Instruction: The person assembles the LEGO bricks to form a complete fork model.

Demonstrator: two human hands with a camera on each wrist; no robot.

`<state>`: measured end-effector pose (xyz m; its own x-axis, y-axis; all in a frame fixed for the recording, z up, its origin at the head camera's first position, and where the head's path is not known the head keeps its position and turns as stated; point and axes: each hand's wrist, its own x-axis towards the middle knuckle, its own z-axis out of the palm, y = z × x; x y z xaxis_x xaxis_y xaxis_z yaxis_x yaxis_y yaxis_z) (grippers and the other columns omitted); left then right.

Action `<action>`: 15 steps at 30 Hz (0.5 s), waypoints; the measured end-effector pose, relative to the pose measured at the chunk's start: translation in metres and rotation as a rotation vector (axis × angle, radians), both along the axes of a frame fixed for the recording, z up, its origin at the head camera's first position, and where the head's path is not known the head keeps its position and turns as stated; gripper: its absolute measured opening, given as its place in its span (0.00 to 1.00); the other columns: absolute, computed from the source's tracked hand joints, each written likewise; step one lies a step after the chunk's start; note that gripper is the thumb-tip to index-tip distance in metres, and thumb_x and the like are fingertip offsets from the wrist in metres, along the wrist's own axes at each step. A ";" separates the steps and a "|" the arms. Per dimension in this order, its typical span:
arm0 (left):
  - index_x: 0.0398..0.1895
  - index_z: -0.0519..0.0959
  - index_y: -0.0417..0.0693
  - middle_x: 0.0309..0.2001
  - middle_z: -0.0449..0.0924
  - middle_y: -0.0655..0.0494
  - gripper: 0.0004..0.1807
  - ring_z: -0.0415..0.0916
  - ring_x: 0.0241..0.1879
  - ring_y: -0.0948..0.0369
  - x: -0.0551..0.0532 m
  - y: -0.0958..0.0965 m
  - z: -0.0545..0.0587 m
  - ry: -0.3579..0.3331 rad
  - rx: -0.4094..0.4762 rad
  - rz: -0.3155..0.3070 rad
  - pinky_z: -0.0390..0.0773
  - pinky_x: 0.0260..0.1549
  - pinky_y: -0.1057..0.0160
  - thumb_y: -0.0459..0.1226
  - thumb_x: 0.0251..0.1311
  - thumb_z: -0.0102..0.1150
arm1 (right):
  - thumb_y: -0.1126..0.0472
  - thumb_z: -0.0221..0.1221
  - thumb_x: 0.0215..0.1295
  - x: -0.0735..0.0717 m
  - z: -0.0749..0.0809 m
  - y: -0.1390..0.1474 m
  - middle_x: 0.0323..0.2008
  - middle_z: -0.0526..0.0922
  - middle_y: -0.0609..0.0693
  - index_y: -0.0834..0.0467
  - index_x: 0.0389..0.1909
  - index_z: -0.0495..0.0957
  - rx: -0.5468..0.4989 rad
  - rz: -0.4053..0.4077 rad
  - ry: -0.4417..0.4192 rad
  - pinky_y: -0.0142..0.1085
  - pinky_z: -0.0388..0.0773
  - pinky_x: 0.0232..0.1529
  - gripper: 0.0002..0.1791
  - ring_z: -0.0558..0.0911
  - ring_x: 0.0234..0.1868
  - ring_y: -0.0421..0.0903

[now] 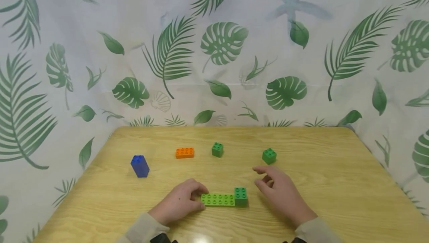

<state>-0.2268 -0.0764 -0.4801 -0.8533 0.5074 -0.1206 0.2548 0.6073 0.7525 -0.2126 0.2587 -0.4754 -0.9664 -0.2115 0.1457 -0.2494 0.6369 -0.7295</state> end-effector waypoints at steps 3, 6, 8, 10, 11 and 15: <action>0.50 0.84 0.60 0.41 0.74 0.68 0.15 0.72 0.39 0.66 0.000 0.000 0.000 -0.009 0.002 0.003 0.74 0.40 0.62 0.41 0.59 0.72 | 0.49 0.56 0.76 -0.006 0.003 0.006 0.61 0.76 0.52 0.53 0.68 0.73 0.026 -0.019 0.037 0.39 0.79 0.43 0.24 0.80 0.47 0.44; 0.50 0.83 0.60 0.41 0.74 0.68 0.15 0.72 0.38 0.66 -0.001 0.000 0.000 -0.018 0.006 -0.002 0.74 0.40 0.62 0.41 0.60 0.71 | 0.50 0.57 0.77 -0.012 0.005 0.014 0.61 0.75 0.54 0.54 0.69 0.72 0.046 -0.045 0.053 0.42 0.79 0.44 0.25 0.80 0.47 0.45; 0.50 0.83 0.60 0.41 0.74 0.68 0.15 0.72 0.38 0.66 -0.001 0.000 -0.001 -0.017 0.008 -0.006 0.74 0.40 0.62 0.41 0.60 0.71 | 0.50 0.56 0.77 -0.015 0.006 0.019 0.61 0.74 0.55 0.55 0.69 0.72 0.049 -0.061 0.052 0.45 0.79 0.44 0.25 0.80 0.47 0.47; 0.50 0.83 0.60 0.40 0.74 0.68 0.15 0.72 0.38 0.66 -0.001 0.000 -0.001 -0.015 0.010 -0.007 0.74 0.40 0.62 0.41 0.60 0.71 | 0.50 0.56 0.77 -0.019 0.006 0.023 0.61 0.72 0.58 0.56 0.69 0.71 0.049 -0.074 0.054 0.46 0.78 0.44 0.26 0.80 0.47 0.49; 0.50 0.84 0.60 0.40 0.74 0.68 0.15 0.72 0.38 0.66 -0.001 0.000 -0.001 -0.012 0.011 -0.006 0.74 0.39 0.62 0.41 0.59 0.71 | 0.49 0.56 0.77 -0.021 0.006 0.025 0.61 0.71 0.59 0.57 0.69 0.71 0.050 -0.078 0.056 0.46 0.79 0.43 0.26 0.80 0.47 0.50; 0.50 0.84 0.60 0.40 0.74 0.68 0.15 0.72 0.38 0.66 -0.001 -0.001 -0.001 -0.004 0.012 -0.003 0.74 0.40 0.62 0.41 0.59 0.72 | 0.49 0.56 0.77 -0.028 0.005 0.033 0.62 0.68 0.63 0.58 0.70 0.70 0.063 -0.104 0.080 0.46 0.79 0.40 0.28 0.80 0.47 0.53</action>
